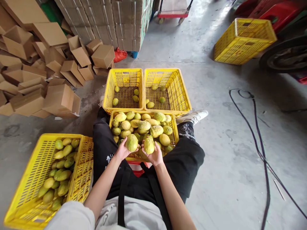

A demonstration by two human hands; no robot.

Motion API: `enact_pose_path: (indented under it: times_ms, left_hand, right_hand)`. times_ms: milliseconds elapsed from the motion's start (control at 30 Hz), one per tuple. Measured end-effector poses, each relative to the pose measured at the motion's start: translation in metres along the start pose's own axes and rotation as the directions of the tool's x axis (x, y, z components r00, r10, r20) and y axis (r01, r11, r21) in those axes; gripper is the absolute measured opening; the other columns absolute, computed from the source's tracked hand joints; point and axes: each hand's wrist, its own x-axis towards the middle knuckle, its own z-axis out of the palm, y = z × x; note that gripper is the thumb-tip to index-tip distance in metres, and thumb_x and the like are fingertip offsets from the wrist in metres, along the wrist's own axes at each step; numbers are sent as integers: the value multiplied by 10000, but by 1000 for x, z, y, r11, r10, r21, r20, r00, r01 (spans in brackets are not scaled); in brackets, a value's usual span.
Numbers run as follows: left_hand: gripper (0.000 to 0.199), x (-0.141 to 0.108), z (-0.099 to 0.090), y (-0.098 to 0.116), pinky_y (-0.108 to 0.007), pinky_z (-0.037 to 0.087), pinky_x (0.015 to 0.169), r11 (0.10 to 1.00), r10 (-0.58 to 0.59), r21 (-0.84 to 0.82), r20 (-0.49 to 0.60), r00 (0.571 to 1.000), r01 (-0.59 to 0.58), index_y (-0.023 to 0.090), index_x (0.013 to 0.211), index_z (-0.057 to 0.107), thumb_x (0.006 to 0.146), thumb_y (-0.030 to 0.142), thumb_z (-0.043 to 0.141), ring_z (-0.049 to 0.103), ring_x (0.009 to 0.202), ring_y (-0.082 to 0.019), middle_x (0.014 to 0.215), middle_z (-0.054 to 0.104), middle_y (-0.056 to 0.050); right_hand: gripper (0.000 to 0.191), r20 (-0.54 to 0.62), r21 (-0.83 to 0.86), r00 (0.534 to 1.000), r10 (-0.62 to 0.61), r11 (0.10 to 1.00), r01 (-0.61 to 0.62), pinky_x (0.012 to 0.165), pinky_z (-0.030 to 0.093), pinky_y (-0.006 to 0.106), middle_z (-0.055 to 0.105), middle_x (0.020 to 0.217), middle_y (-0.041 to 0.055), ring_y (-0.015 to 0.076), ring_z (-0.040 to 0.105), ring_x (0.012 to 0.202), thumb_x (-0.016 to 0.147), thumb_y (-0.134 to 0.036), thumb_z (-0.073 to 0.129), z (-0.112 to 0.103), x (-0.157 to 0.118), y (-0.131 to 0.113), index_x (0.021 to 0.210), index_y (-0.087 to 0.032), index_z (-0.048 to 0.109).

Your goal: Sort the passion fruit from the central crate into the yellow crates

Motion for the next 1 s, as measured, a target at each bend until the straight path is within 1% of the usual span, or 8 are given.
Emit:
enact_pose_path:
  times_ms: [133,267,433,567,667,800,933,1000]
  left_hand:
    - [347,-2,2,2,-567,433,917,996,8,-90,57,998,-2,132,1113,590,835,310,482,579,1125,-357,1113,666,-159]
    - [357,-1,2,1,-584,431,913,996,-20,-81,73,997,26,137,1152,569,852,301,467,569,1143,-361,1122,662,-161]
    - [326,-2,-1,1,-512,488,872,1000,-11,-15,17,1000,12,137,1100,588,853,337,519,598,1103,-347,1036,687,-144]
    - [394,-3,0,1,-466,522,827,1000,10,29,30,999,-11,175,1207,535,836,308,547,619,1070,-321,1112,662,-140]
    - [434,-3,0,0,-457,530,820,998,13,60,65,998,-17,224,1256,490,830,275,555,635,1041,-291,1173,636,-125]
    - [440,-4,-1,-1,-459,527,835,995,19,92,72,997,-26,250,1247,471,817,250,565,644,1018,-270,1174,629,-103]
    - [439,-4,-1,-2,-476,512,857,994,37,100,45,998,-41,257,1236,469,809,244,572,645,1017,-272,1152,635,-91]
    - [446,-4,0,-1,-494,498,873,995,36,87,35,999,-38,259,1244,468,810,240,568,640,1028,-279,1150,638,-91]
  right_hand:
    - [423,46,21,999,-3,1000,2,916,504,531,707,1072,47,267,649,1042,767,-359,543,1,0,-1,1174,-250,579]
    - [411,32,32,999,21,999,-22,960,486,528,714,1069,59,271,625,1098,760,-302,529,3,2,0,1158,-223,593]
    - [364,-17,-4,1000,21,1000,-21,943,514,480,737,948,39,243,678,972,804,-338,581,0,3,0,1150,-227,598]
    - [390,-33,4,998,60,998,-60,804,583,400,731,938,51,205,696,820,787,-360,643,-8,4,1,1141,-201,600]
    - [410,-29,-9,998,55,998,-55,709,592,343,723,984,72,203,694,817,757,-330,686,-12,4,2,1134,-195,600]
    - [458,0,-59,1000,6,998,-6,726,586,358,711,1037,64,210,694,849,732,-297,713,-11,4,5,1162,-221,575]
    - [366,-23,-73,1000,1,997,-2,705,591,336,714,1031,20,187,694,851,762,-320,684,-10,4,5,1110,-254,592]
    - [330,-30,-74,1000,-10,997,7,754,589,357,715,1026,-3,178,693,857,784,-336,657,-8,4,5,1103,-280,592]
